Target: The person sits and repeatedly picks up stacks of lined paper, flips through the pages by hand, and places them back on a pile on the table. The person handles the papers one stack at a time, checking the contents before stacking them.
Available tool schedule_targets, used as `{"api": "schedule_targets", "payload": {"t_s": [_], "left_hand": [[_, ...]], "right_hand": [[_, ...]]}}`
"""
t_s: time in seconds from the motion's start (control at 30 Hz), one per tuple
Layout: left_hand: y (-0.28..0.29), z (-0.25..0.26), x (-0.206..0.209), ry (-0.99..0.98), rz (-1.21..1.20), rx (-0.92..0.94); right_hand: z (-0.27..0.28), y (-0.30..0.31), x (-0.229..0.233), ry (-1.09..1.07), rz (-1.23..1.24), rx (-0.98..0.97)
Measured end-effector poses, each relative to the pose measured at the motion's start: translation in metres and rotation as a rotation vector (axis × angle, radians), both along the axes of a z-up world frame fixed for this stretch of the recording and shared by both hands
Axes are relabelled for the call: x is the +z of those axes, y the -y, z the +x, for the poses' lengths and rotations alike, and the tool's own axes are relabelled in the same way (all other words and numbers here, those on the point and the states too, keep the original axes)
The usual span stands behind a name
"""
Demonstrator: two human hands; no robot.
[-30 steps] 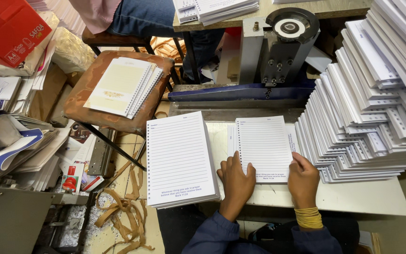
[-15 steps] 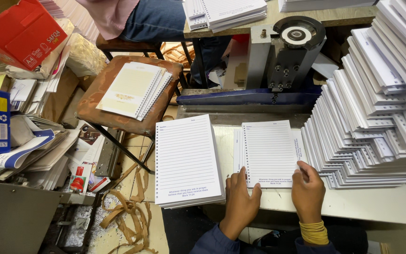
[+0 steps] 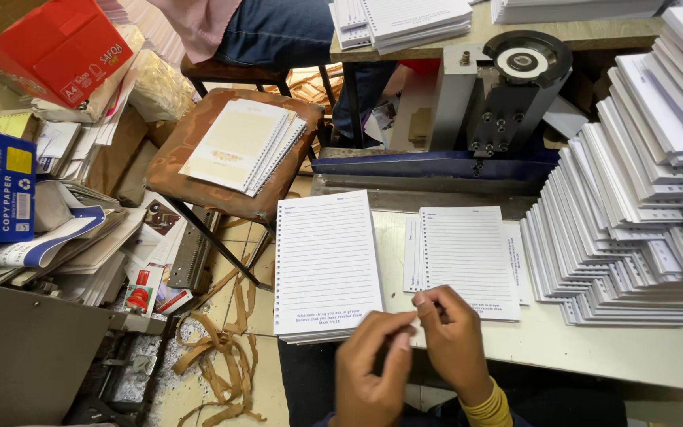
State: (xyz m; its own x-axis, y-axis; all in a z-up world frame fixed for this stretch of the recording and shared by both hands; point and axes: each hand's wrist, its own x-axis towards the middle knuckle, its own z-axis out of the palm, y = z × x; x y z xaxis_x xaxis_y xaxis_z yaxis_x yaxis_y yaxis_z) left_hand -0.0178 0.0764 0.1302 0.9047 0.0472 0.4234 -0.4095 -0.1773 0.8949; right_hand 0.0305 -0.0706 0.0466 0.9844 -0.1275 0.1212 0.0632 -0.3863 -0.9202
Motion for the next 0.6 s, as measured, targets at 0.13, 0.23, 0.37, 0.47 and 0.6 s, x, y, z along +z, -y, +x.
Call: {"api": "schedule_targets", "payload": {"t_s": [0.13, 0.23, 0.37, 0.47, 0.6], "left_hand": [[-0.059, 0.010, -0.006, -0.148, 0.185, 0.320], [-0.090, 0.019, -0.014, -0.323, 0.309, 0.542], [-0.106, 0.027, -0.031, -0.689, 0.161, 0.478], [-0.104, 0.024, -0.029, -0.767, -0.121, 0.378], [-0.104, 0.017, -0.022, -0.755, -0.500, 0.330]], "right_hand": [[-0.009, -0.028, 0.018, -0.094, -0.031, 0.022], [-0.021, -0.045, 0.024, -0.121, 0.025, 0.132], [-0.027, -0.065, 0.020, -0.201, 0.106, 0.217], [-0.030, -0.074, 0.017, -0.181, 0.137, 0.202], [-0.034, -0.078, 0.015, -0.157, 0.151, 0.188]]}}
